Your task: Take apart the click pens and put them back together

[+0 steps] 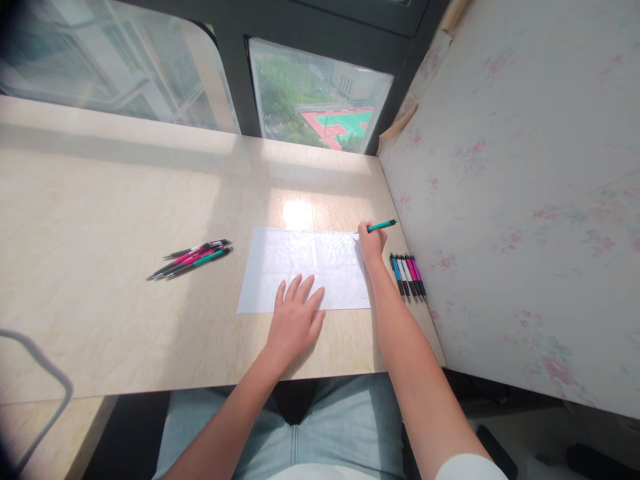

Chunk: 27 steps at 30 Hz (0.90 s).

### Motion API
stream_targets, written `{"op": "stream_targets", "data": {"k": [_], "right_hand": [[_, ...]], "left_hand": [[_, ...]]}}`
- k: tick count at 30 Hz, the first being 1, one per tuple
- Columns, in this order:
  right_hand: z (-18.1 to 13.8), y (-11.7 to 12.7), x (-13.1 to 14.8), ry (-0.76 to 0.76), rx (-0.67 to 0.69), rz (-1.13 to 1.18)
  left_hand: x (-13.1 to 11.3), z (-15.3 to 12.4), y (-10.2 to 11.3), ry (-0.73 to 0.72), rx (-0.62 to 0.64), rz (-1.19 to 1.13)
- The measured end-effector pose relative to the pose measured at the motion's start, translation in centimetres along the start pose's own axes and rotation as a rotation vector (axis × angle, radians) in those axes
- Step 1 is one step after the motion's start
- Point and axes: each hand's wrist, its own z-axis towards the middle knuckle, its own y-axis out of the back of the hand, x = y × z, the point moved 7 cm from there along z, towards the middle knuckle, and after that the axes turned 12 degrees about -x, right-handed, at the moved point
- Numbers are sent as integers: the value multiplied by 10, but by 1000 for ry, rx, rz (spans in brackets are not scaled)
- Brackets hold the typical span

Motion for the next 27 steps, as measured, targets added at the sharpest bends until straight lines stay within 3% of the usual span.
{"op": "stream_targets", "data": {"k": [7,11,14,20,27], "right_hand": [[-22,14,-12,-350,-20,428],[-43,36,-13,-423,-61,563],[-63,49,-10,-491,-2,668],[-97,73,1,-493,105,673],[-116,86,6,-462,162,672]], "left_hand": [[0,0,0,3,-3,-4],[0,0,2,3,-11,-8],[0,0,3,1,-17,-5],[-1,0,4,-11,-19,2],[-2,0,3,-27,-19,22]]}}
